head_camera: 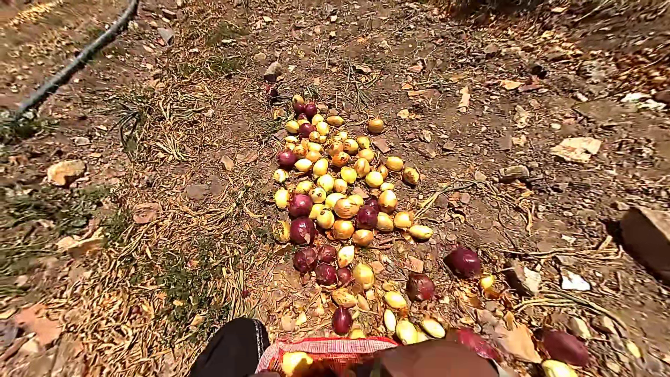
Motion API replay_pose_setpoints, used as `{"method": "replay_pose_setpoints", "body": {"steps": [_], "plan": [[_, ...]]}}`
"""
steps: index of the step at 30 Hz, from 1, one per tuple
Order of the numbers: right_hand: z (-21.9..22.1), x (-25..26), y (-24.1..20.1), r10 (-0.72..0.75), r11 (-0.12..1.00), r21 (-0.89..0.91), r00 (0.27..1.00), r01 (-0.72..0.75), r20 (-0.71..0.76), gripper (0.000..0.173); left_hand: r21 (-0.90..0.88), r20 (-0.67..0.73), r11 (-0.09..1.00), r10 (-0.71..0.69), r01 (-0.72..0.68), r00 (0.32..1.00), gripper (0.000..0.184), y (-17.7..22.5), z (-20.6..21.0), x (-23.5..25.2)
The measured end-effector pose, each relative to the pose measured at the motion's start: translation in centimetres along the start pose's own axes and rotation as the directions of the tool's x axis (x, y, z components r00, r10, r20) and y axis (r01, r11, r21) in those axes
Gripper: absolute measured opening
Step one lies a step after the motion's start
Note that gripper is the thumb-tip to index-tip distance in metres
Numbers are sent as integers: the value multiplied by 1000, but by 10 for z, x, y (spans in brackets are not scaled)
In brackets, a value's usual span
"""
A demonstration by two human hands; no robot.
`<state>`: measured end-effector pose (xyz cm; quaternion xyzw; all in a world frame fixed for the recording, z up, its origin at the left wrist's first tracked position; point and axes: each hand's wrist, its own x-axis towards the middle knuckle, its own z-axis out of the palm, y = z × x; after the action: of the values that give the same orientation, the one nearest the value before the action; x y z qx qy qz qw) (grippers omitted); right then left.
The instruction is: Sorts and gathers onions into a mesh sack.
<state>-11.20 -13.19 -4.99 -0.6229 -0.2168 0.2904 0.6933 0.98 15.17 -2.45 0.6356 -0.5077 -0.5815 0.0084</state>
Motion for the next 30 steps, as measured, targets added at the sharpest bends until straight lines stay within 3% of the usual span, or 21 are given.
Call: {"method": "replay_pose_setpoints", "body": {"steps": [1,2,3,5,6,7,8,10,11,14,16,19,21,24,27,28,30], "plan": [[-1,13,-1,150,969,-211,986,-132,73,46,38,82,990,-137,134,987,29,-6,-18,0],[-5,23,6,235,920,-330,971,-211,36,39,15,111,977,-215,215,970,34,-9,-35,0],[-12,29,19,198,914,-343,976,-217,-90,31,-29,65,976,-216,218,974,36,-15,-46,-1],[-52,45,33,67,958,-227,903,-177,-425,27,-100,-228,987,-149,129,962,34,-29,-72,-1],[-75,53,31,42,931,-269,801,-249,-597,30,-119,-406,989,-129,87,905,36,-40,-98,8],[-94,60,26,9,849,-361,695,-385,-719,32,-119,-529,989,-134,83,838,42,-51,-127,17],[-113,66,22,-49,721,-467,634,-512,-772,35,-103,-634,992,-124,76,763,47,-60,-151,26],[-159,82,27,-83,516,-562,615,-647,-784,52,-7,-778,999,-32,42,627,60,-80,-202,54],[-183,91,34,-20,447,-569,628,-691,-778,63,23,-801,997,-25,73,599,69,-93,-230,75],[-218,105,50,202,388,-564,664,-729,-720,77,10,-756,977,-131,212,641,76,-134,-288,143],[-217,103,48,222,427,-561,684,-709,-695,74,-48,-725,977,-177,207,666,76,-148,-298,169],[-191,85,59,189,614,-486,714,-621,-674,62,-50,-706,980,-171,192,688,77,-148,-284,175],[-165,75,80,126,681,-439,684,-587,-719,60,13,-702,971,-163,241,694,72,-137,-265,173],[-129,70,110,16,725,-354,528,-591,-849,60,122,-635,936,-181,329,751,72,-123,-248,171],[-118,53,126,105,854,-109,374,-508,-921,68,151,-584,945,-150,289,798,74,-126,-254,169],[-116,41,128,119,897,-36,318,-440,-941,72,154,-617,949,-126,277,777,72,-122,-254,163],[-102,11,117,132,975,88,212,-205,-968,76,122,-742,976,-32,182,670,67,-94,-241,137]]}}
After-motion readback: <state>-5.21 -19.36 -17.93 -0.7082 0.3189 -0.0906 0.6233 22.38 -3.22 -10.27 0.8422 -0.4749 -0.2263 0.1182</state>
